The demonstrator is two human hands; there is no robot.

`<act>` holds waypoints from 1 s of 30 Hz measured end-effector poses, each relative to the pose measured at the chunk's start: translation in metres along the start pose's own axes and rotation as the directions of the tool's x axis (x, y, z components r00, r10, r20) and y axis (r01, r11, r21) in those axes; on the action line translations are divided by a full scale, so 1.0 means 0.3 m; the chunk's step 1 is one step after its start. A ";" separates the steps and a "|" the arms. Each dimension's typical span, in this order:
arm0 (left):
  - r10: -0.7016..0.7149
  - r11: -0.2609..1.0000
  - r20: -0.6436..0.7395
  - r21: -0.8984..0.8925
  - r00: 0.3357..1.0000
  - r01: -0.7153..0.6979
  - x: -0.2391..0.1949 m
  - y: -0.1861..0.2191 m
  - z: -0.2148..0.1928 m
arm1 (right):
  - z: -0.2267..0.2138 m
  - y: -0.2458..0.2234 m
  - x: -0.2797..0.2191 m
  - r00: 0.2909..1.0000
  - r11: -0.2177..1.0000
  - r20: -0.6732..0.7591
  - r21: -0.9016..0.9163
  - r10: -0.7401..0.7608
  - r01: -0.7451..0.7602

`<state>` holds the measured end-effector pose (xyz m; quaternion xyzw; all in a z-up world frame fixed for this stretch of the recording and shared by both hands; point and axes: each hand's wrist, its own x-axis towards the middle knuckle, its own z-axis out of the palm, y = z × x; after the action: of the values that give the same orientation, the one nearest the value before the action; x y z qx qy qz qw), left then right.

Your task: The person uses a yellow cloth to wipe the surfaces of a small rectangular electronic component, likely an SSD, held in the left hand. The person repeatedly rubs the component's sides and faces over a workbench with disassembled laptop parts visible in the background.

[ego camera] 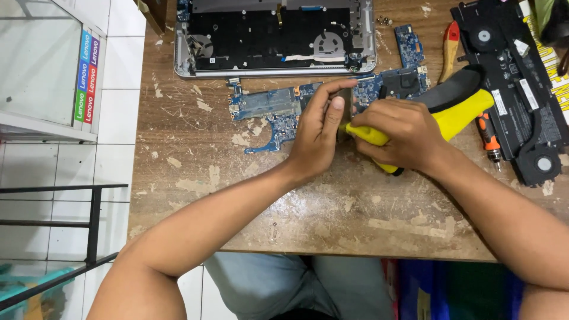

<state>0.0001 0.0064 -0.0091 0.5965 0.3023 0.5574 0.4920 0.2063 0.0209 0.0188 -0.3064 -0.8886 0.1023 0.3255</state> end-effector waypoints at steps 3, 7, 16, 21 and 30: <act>-0.015 1.000 -0.004 -0.020 1.000 0.015 -0.006 0.005 0.004 | -0.004 -0.029 0.011 0.999 0.999 -0.002 -0.005 0.039 -0.039; -0.023 1.000 -0.010 -0.014 1.000 0.023 -0.005 0.011 0.000 | -0.002 -0.018 0.007 0.998 0.999 0.015 0.008 0.053 -0.053; -0.048 0.998 -0.006 -0.035 0.999 0.047 -0.004 0.005 -0.001 | -0.005 -0.008 -0.005 0.999 0.999 0.007 0.030 0.036 -0.037; -0.064 0.997 -0.002 -0.034 0.998 0.064 -0.005 0.009 0.001 | -0.011 -0.008 -0.006 1.000 0.999 -0.003 0.038 0.004 -0.004; -0.074 0.997 -0.016 -0.021 0.997 0.073 0.000 0.009 -0.007 | -0.007 -0.001 -0.008 1.000 1.000 -0.019 0.017 -0.016 0.017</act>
<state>-0.0023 0.0060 -0.0069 0.5754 0.3224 0.5468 0.5158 0.2088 0.0193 0.0192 -0.2972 -0.8871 0.1046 0.3373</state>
